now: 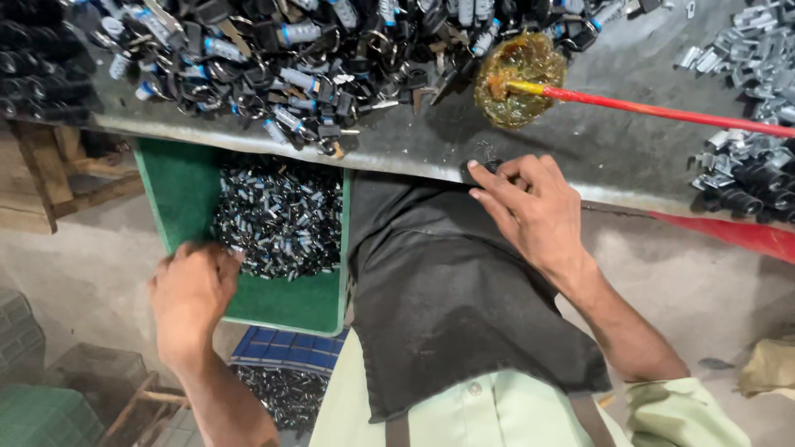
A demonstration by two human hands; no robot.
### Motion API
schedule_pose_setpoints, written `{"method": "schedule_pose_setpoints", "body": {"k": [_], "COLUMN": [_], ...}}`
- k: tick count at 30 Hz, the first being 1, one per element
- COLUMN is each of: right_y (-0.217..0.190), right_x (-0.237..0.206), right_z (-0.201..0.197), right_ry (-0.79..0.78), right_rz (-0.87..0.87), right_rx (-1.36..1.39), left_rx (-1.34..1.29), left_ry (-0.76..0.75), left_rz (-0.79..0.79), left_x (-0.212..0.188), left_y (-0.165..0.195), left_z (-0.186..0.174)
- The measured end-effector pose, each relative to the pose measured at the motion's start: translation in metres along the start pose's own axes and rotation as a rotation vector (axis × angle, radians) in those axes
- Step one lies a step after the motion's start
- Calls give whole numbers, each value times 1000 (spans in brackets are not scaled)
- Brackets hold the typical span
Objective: The person repeatedly picks small cylindrical components from a pile, applies a viscous substance with a brush, inserts a small metal piece, and places the assembled unit into a green bin. The process is repeated continuously throughout the clip.
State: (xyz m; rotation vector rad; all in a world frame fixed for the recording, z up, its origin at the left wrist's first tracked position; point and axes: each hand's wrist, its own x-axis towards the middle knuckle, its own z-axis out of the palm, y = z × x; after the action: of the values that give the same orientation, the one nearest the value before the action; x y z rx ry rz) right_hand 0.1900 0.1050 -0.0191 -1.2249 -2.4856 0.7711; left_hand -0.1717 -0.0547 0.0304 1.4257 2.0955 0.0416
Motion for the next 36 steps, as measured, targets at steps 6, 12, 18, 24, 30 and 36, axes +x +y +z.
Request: {"method": "schedule_pose_setpoints", "body": {"k": [6, 12, 18, 24, 30, 36], "right_y": [2, -9, -16, -14, -21, -33], "right_x": [6, -17, -36, -35, -18, -5], "right_z": [6, -8, -6, -9, -15, -12], "right_ry": [-12, 193, 237, 220, 163, 151], "right_rz": [-90, 89, 328, 265, 328, 196], "right_rx": [-24, 217, 435, 471, 658, 1128], "left_rx": [-383, 119, -75, -221, -1508, -1953], "left_ry": [506, 633, 615, 895, 346, -321], "left_rz": [348, 90, 146, 450, 264, 87], "left_x": [71, 179, 158, 121, 68, 33], "left_y": [121, 182, 173, 148, 148, 173], "left_z": [0, 28, 37, 60, 59, 82]}}
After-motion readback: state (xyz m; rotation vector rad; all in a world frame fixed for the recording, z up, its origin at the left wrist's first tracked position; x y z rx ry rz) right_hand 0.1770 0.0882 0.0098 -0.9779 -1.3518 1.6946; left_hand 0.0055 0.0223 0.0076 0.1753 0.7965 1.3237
